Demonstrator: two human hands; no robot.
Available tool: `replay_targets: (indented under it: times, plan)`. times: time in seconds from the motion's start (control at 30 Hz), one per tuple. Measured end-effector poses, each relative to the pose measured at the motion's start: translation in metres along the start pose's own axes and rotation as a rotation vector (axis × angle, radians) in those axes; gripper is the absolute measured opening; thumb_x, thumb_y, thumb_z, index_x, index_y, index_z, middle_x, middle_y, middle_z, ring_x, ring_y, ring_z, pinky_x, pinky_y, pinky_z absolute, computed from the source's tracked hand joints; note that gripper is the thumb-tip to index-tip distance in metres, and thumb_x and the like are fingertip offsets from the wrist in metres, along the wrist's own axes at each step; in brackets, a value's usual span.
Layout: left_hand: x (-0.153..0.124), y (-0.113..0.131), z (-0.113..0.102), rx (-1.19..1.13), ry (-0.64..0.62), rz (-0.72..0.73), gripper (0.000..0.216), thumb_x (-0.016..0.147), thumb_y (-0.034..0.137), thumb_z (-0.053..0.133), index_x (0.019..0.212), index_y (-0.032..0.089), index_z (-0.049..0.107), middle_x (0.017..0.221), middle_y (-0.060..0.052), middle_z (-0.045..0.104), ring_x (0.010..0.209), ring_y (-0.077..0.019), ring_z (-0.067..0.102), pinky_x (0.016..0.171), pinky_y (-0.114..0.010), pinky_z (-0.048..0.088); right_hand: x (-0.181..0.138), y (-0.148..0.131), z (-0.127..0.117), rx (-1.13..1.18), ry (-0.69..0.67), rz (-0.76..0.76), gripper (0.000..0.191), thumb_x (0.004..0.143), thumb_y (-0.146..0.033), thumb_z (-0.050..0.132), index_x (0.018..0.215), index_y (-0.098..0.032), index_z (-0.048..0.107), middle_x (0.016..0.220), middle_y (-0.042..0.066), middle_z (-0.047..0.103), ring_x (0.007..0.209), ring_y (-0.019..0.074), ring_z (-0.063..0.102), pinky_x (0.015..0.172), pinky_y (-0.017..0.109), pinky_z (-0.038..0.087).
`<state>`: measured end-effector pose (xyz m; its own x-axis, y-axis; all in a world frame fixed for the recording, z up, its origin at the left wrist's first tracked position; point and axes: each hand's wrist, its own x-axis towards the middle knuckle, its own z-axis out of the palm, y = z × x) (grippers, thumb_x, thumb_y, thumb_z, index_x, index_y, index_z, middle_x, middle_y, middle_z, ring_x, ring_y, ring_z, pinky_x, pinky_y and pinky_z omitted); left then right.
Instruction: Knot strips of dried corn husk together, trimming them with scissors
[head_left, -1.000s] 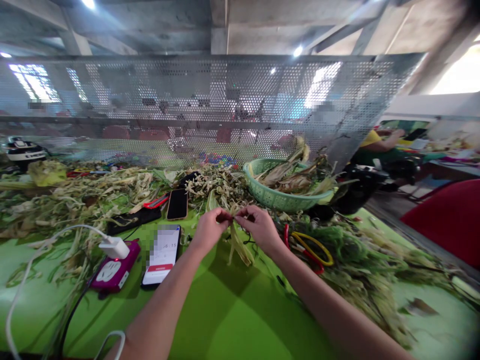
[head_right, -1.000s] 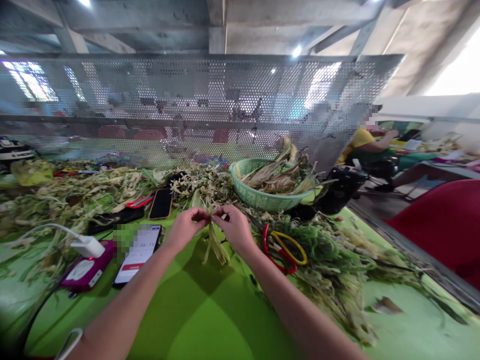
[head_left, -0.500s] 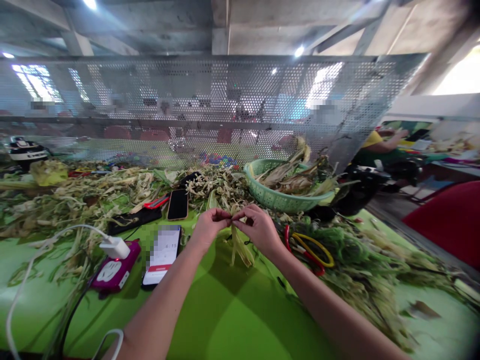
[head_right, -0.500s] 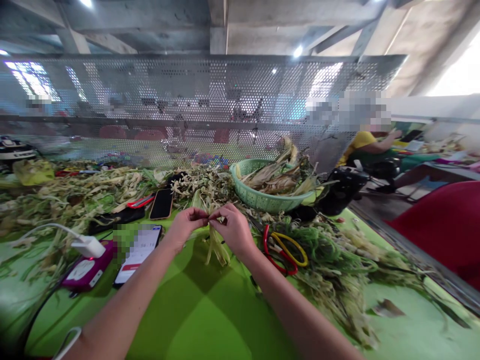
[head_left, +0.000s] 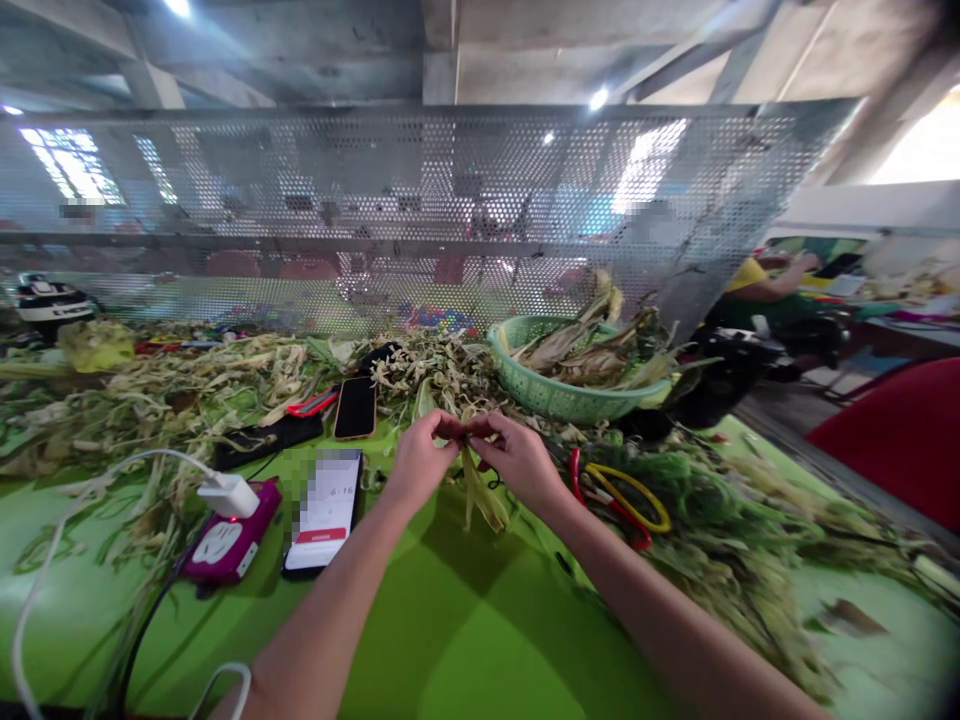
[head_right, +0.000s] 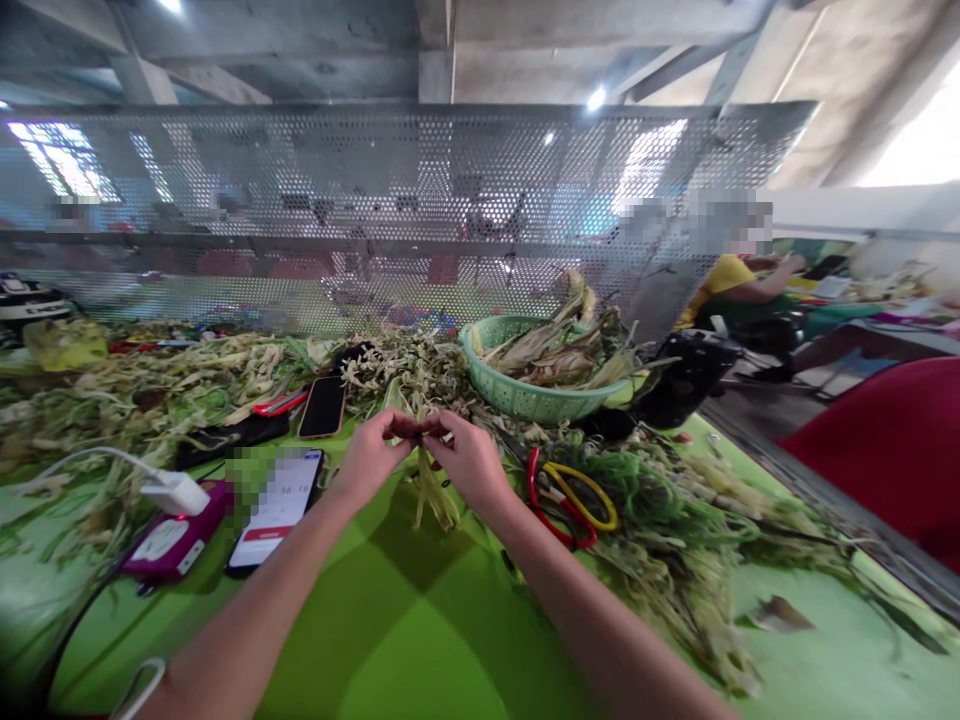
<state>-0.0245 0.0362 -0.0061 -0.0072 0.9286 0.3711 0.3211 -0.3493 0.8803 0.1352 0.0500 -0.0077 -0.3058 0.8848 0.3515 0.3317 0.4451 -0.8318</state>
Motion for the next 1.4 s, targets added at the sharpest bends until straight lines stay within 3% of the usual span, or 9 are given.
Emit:
replay_targets:
  times: [0.17,0.3,0.43,0.63,0.97,1.2,1.4]
  plan:
    - [-0.003,0.003,0.001,0.216,0.013,0.128,0.018,0.072,0.005,0.06,0.083,0.019,0.062,0.082,-0.002,0.068,0.078,-0.0156,0.062,0.075,-0.028,0.046,0.001,0.001,0.001,-0.091,0.031,0.009,0.015,0.079,-0.022,0.057,0.089,-0.02,0.066,0.074,0.0,0.067,0.056,0.0129,0.059,0.055,0.023,0.046]
    - [-0.005,0.004,0.001,0.258,0.014,0.148,0.018,0.073,0.006,0.062,0.084,0.02,0.063,0.083,-0.002,0.07,0.077,-0.0164,0.063,0.074,-0.029,0.047,0.0,-0.004,-0.001,-0.302,0.088,-0.091,0.009,0.078,-0.018,0.057,0.08,-0.019,0.066,0.068,0.001,0.066,0.06,0.0151,0.059,0.057,0.023,0.042]
    - [-0.004,0.002,0.002,0.141,0.0,0.084,0.017,0.073,0.009,0.063,0.087,0.02,0.063,0.084,-0.003,0.071,0.077,-0.0164,0.065,0.075,-0.029,0.048,-0.002,-0.01,-0.003,-0.503,0.113,-0.216,0.01,0.08,-0.014,0.054,0.079,-0.019,0.062,0.078,0.004,0.066,0.07,0.0169,0.06,0.063,0.025,0.042]
    - [0.0,-0.003,0.002,-0.193,-0.037,-0.115,0.013,0.072,0.019,0.067,0.084,0.017,0.062,0.08,-0.004,0.069,0.074,-0.0155,0.064,0.072,-0.029,0.049,-0.005,-0.01,-0.003,-0.619,0.14,-0.283,0.009,0.086,-0.019,0.051,0.082,-0.02,0.06,0.082,0.005,0.065,0.071,0.0168,0.06,0.064,0.024,0.042]
    - [0.002,-0.004,0.003,-0.573,-0.034,-0.329,0.03,0.055,0.023,0.081,0.077,0.014,0.063,0.072,-0.002,0.067,0.071,-0.0139,0.063,0.079,-0.031,0.047,-0.005,-0.012,-0.001,-0.534,0.16,-0.28,0.008,0.086,-0.018,0.053,0.081,-0.02,0.059,0.08,0.004,0.063,0.073,0.0173,0.058,0.066,0.025,0.043]
    - [0.002,-0.007,0.002,-0.617,-0.044,-0.343,0.038,0.051,0.026,0.084,0.08,0.013,0.062,0.073,-0.002,0.066,0.071,-0.0125,0.062,0.08,-0.03,0.047,-0.004,-0.013,-0.002,-0.422,0.132,-0.263,0.007,0.083,-0.018,0.054,0.079,-0.02,0.059,0.079,0.004,0.063,0.073,0.0178,0.059,0.067,0.026,0.044]
    - [0.002,-0.005,0.002,-0.582,-0.03,-0.32,0.031,0.056,0.022,0.079,0.079,0.014,0.06,0.073,-0.001,0.065,0.072,-0.0123,0.061,0.08,-0.03,0.047,-0.002,-0.013,-0.002,-0.309,0.112,-0.204,0.007,0.082,-0.021,0.055,0.08,-0.02,0.061,0.079,0.004,0.066,0.072,0.0181,0.06,0.067,0.027,0.045]
